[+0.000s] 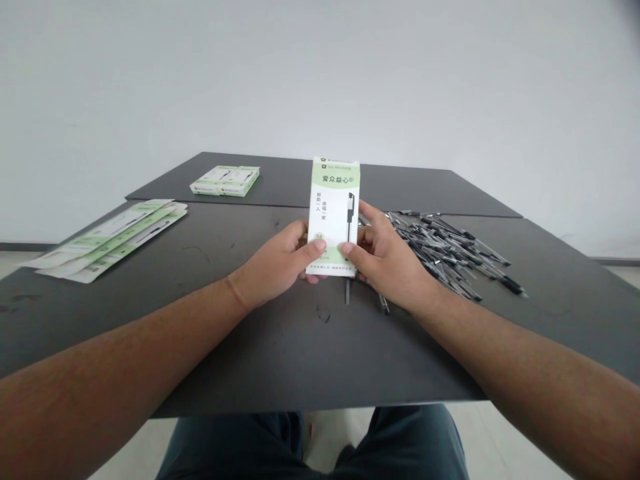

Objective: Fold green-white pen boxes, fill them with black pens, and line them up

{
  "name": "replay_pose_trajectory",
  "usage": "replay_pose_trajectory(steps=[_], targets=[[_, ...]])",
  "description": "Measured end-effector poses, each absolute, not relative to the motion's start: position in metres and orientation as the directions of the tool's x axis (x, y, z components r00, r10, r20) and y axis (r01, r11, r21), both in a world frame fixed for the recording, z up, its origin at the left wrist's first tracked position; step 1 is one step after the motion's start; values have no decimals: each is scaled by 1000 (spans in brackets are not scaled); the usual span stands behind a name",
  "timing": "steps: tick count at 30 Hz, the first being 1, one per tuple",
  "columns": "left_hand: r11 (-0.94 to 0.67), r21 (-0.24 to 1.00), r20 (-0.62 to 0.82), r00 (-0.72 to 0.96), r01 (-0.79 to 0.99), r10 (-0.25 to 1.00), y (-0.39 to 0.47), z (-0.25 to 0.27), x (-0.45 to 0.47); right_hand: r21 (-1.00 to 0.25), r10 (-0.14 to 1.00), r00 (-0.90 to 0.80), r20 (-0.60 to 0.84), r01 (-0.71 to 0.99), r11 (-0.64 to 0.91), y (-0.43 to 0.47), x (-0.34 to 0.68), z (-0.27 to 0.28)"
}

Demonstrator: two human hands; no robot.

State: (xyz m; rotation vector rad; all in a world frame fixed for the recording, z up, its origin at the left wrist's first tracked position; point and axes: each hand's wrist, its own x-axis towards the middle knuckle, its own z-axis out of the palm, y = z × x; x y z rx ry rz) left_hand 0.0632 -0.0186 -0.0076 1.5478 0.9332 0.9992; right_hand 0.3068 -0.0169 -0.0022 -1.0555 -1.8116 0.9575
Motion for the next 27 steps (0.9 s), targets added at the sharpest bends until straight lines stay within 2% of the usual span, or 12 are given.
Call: replay_pose_trajectory(steps=[5,15,27], targets=[[-136,982,78,380,129,922,-19,-4,65,-891,931,-232,282,297,344,-11,311,-1],[-107,994,94,278,33,956,-13,-5,64,-914,925,-307,225,262,310,-18,305,-5],[-166,982,134,292,90,947,-11,-9,61,-930,934,-303,189,249,269,-20,302,-1]])
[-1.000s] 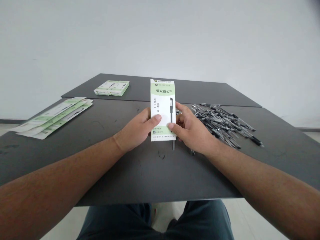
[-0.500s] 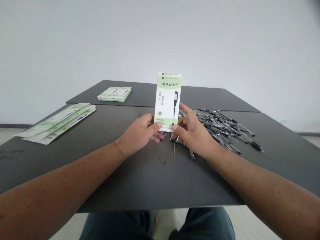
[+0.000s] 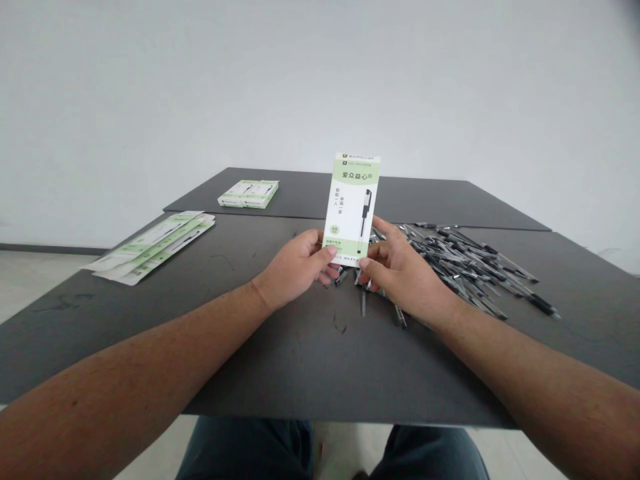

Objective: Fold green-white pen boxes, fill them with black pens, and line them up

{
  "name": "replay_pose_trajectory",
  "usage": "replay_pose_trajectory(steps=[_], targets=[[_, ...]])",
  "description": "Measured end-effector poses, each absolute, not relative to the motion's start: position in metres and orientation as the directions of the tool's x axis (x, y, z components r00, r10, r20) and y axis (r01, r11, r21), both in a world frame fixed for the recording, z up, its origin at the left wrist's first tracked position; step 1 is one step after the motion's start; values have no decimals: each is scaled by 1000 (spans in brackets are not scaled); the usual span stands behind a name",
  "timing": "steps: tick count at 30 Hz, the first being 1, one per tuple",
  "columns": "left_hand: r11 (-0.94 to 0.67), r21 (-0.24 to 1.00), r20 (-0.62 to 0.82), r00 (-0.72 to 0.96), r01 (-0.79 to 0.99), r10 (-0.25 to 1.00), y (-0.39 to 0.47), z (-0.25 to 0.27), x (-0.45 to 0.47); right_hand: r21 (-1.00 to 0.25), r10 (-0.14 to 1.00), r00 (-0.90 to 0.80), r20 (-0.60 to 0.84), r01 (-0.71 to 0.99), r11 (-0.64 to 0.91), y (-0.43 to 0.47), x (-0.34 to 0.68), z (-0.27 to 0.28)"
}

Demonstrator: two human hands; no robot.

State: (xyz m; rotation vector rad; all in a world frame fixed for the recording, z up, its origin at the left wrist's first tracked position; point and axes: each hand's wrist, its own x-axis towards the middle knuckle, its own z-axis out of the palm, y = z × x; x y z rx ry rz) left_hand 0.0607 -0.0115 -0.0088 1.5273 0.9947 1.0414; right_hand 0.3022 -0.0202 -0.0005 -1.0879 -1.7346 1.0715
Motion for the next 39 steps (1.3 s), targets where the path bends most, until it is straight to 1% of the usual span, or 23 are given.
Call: replay_pose_trajectory(steps=[3,5,9,11,13,17,19,21,23,32,36,39], targets=[[-223,966,174,314,128,933,-13,-10,58,-956,945,-281,166,191,225,-18,303,1],[-295,937,229,307,186,924,-13,-9,56,-969,957,-234,171,137,207,-16,305,4],[-470,785,378,289,403,880,-13,-5,51,-985,981,-121,153,64,161,-11,313,14],[-506,736,418,287,449,862,-12,-2,49,-989,988,-81,129,56,134,-6,317,20],[-539,703,459,284,464,842,-13,1,48,-993,994,-39,105,56,107,1,320,27],[-613,646,559,265,455,786,-17,6,47,-995,999,-21,33,92,35,29,309,43],[-642,628,597,257,441,760,-21,8,46,-992,999,-41,11,121,15,49,292,51],[-662,614,625,248,430,740,-23,9,45,-986,995,-76,-65,156,-53,73,269,57],[-679,599,649,240,425,722,-24,10,43,-980,990,-105,-95,185,-75,97,242,60],[-719,536,696,250,443,673,-21,9,38,-939,963,-149,-224,297,-173,174,123,37],[-722,523,702,252,453,666,-19,8,37,-919,944,-149,-295,313,-238,190,96,24],[-729,516,703,264,449,660,-18,8,36,-911,939,-139,-315,322,-258,198,86,18]])
